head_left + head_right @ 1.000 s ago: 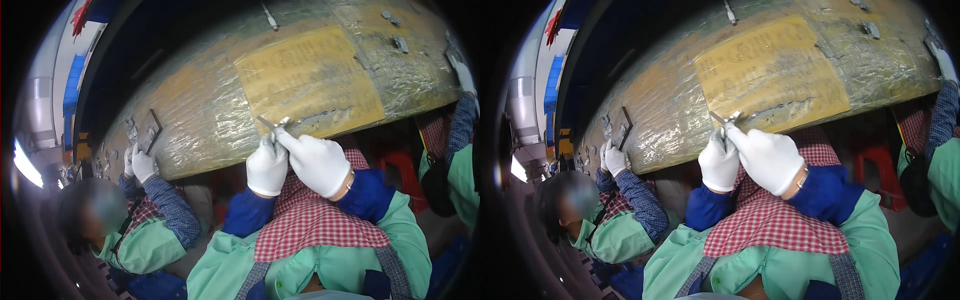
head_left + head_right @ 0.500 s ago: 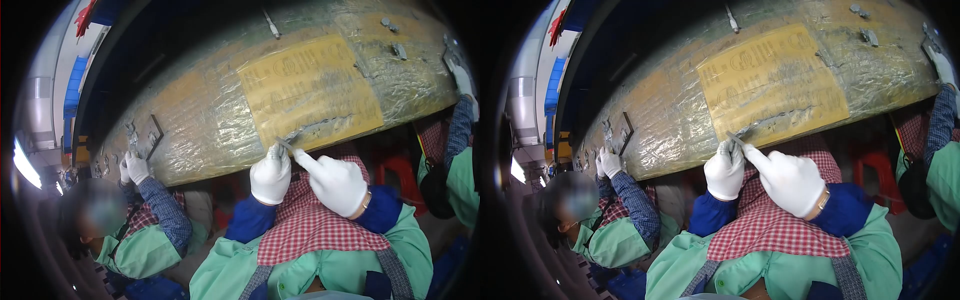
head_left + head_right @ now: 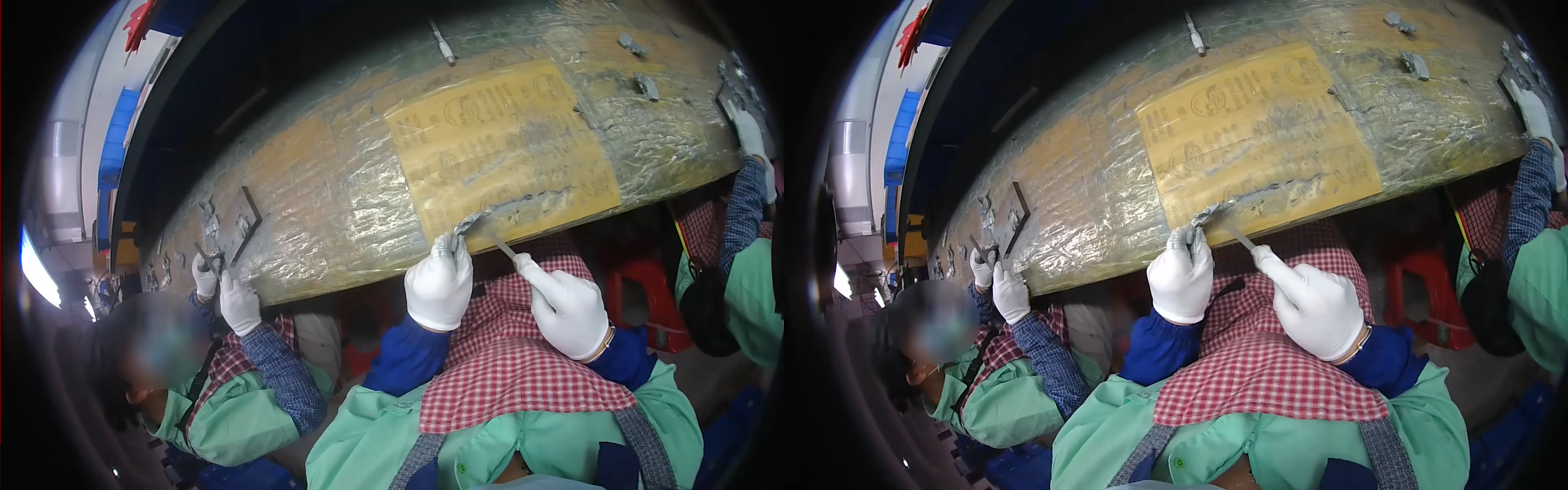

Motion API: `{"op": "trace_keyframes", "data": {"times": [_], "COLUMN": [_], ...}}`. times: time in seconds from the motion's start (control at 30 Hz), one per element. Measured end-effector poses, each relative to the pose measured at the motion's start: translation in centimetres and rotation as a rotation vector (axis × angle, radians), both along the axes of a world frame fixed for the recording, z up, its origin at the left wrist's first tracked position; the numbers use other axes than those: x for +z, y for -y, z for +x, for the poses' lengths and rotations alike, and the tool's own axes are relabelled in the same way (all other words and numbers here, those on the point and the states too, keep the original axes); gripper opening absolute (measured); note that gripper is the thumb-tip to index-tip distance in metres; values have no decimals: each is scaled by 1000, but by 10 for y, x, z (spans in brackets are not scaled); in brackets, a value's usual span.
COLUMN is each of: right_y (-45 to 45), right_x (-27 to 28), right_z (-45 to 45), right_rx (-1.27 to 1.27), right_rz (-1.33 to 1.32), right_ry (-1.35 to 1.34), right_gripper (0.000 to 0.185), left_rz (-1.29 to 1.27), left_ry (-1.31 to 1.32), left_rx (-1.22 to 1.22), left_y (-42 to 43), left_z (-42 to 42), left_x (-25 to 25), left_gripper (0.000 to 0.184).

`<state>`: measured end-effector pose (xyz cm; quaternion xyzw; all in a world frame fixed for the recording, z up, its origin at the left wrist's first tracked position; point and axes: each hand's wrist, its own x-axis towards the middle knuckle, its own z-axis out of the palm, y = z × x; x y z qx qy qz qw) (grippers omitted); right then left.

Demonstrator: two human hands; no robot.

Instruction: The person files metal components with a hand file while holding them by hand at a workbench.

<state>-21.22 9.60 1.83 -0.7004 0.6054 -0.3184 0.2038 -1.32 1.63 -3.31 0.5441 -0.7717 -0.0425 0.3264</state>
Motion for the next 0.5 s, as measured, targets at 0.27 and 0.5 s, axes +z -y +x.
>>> {"op": "trace_keyframes", "data": {"times": [0.27, 0.5], "right_y": [29, 15], "right_x": [-6, 8], "right_z": [20, 5], "right_rx": [84, 51], "right_rz": [-91, -74], "right_ry": [-66, 67], "right_gripper": [44, 44], "left_rz": [-37, 614], "left_ry": [-7, -712], "left_rx": [-60, 185], "left_y": [1, -5], "left_z": [3, 7], "left_x": [0, 14], "left_gripper": [13, 22]}}
